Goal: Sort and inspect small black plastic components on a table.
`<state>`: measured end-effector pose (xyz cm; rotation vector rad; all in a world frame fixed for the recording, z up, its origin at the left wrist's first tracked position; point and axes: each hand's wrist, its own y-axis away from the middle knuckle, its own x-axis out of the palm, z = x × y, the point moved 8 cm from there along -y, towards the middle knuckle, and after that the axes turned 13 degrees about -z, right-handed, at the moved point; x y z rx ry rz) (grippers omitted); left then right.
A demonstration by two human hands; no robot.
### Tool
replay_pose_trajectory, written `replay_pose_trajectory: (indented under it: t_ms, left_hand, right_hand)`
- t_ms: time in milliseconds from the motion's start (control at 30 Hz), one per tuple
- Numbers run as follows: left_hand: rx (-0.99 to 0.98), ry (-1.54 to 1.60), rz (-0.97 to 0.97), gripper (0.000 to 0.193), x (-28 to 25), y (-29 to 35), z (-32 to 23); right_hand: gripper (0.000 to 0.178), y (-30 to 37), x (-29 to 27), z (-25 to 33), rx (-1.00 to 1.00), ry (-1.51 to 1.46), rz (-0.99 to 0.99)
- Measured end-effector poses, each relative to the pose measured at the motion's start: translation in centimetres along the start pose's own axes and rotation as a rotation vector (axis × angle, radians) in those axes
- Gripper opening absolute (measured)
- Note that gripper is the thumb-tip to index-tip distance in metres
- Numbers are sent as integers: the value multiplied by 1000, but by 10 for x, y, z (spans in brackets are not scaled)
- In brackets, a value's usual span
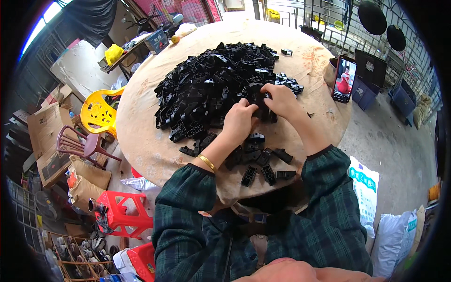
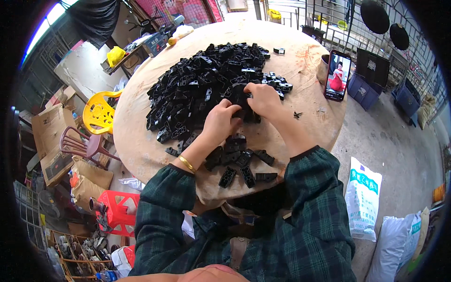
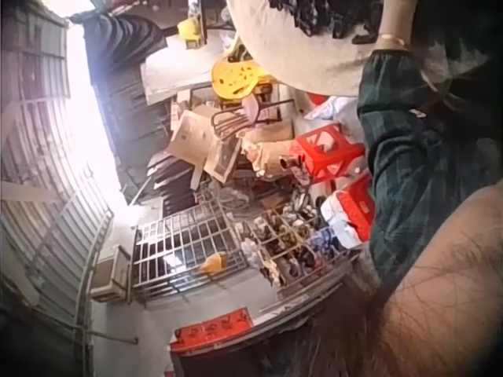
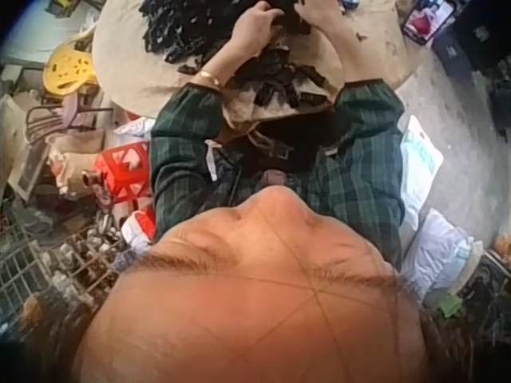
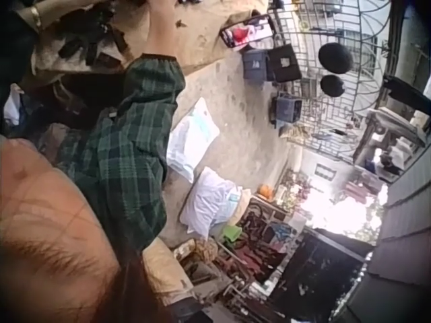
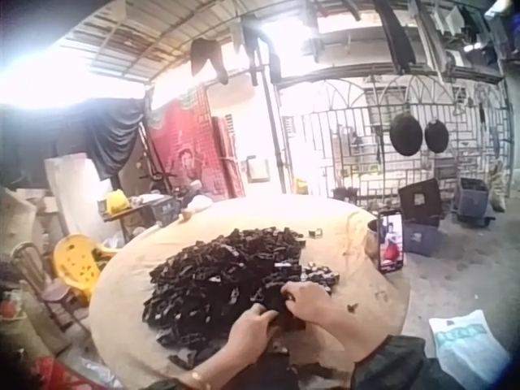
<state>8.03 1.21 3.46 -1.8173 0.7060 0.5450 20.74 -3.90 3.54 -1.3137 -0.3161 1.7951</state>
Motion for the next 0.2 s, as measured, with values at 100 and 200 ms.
replay_pose_trajectory:
  t_ms: [100,200]
  left_hand:
    - [-42,-89,89,31,6,0,10]
    - [-100,-88,172,35,3,0,9]
  right_hand:
    - [36,-6,-3,-20,158,-194,29]
    - [42,-8,-12,-42,359,-291,-2]
